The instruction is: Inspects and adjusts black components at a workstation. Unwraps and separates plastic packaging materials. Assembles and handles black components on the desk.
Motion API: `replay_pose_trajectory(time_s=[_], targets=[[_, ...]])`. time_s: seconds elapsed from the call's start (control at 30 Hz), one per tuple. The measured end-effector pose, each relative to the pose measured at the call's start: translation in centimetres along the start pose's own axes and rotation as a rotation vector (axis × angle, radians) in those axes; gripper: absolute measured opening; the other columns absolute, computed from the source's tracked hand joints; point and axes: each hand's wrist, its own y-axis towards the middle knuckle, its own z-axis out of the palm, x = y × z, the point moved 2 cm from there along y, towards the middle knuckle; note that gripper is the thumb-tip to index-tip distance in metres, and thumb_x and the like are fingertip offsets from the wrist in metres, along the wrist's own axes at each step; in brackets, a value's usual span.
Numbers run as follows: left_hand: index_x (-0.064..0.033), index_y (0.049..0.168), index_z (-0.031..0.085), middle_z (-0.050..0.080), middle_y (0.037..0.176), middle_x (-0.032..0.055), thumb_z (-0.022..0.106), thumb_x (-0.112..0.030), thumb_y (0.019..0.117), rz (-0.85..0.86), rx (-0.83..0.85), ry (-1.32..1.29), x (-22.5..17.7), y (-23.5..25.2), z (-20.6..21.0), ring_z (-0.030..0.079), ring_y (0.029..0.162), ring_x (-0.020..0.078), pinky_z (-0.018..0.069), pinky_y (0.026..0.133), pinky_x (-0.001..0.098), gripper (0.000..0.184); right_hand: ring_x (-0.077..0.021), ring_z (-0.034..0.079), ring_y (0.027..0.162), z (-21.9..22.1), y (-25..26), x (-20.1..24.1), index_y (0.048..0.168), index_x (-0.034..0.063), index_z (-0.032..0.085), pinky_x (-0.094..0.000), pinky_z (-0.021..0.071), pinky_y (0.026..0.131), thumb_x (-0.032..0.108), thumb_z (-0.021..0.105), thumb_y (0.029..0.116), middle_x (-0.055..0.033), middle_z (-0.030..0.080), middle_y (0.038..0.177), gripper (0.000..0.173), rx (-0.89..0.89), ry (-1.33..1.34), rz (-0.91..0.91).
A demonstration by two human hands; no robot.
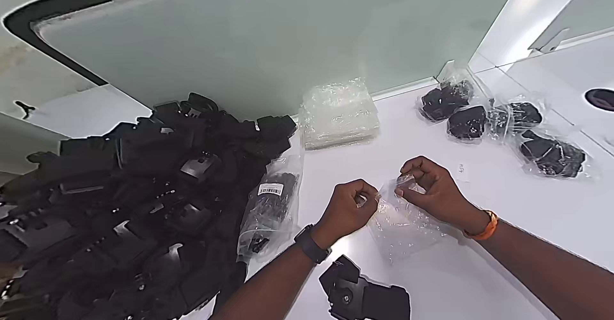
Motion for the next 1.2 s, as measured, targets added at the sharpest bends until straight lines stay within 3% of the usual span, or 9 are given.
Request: replay_pose_trajectory(time_s=[0.2, 0.4, 0.67, 1.03, 1.2], targets=[[-0.0017, 0.098, 0.072, 0.071, 0.084, 0.0011, 0.068, -0.016, 0.0938, -0.015, 0.033, 0.052, -0.1, 0.2, 0.0, 0.063, 0.072, 0.002, 0.0531, 0.065, 0.0189, 0.015, -0.0082, 0.069, 0.092, 0.2, 0.0, -0.2, 0.116, 0.005, 0.06, -0.026, 0.0589, 0.086, 0.005, 0.075, 0.0875, -0.0002, 0.071, 0.1, 0.032, 0.101, -0.032, -0.003], [-0.0014, 0.096, 0.073, 0.071, 0.082, 0.0007, 0.067, -0.012, 0.0943, -0.022, 0.053, 0.043, -0.1, 0.2, 0.0, 0.064, 0.073, 0.001, 0.0543, 0.069, 0.0191, 0.012, -0.0085, 0.067, 0.095, 0.2, 0.0, -0.4, 0.109, 0.006, 0.065, -0.0269, 0.056, 0.088, 0.009, 0.076, 0.088, -0.0007, 0.071, 0.103, 0.024, 0.1, -0.061, -0.05], [-0.0007, 0.096, 0.073, 0.072, 0.084, 0.0021, 0.067, -0.012, 0.0946, 0.009, 0.068, 0.027, -0.1, 0.0, 0.1, 0.066, 0.077, 0.0025, 0.0562, 0.073, 0.0207, 0.013, -0.008, 0.069, 0.091, 0.4, -0.2, -0.2, 0.103, 0.0047, 0.067, -0.0271, 0.0587, 0.086, 0.003, 0.072, 0.0882, 0.0003, 0.072, 0.097, 0.016, 0.074, -0.003, -0.08], [0.0006, 0.094, 0.074, 0.073, 0.085, 0.0046, 0.067, -0.011, 0.0955, 0.072, 0.067, 0.038, 0.0, -0.1, 0.2, 0.068, 0.08, 0.0042, 0.0575, 0.077, 0.0225, 0.014, -0.0079, 0.069, 0.093, 1.4, -0.6, 0.2, 0.104, 0.0052, 0.066, -0.0277, 0.0588, 0.088, 0.004, 0.073, 0.0876, 0.001, 0.072, 0.097, 0.018, 0.091, -0.004, -0.084], [0.0018, 0.094, 0.074, 0.073, 0.086, 0.0062, 0.066, -0.01, 0.0957, 0.113, 0.086, 0.05, 0.1, -0.1, 0.3, 0.068, 0.08, 0.0048, 0.0577, 0.077, 0.0225, 0.015, -0.0071, 0.07, 0.089, 1.5, -0.7, 0.1, 0.102, 0.0053, 0.066, -0.0262, 0.0595, 0.085, 0.001, 0.073, 0.0868, 0.0016, 0.073, 0.094, 0.017, 0.074, -0.012, -0.091]])
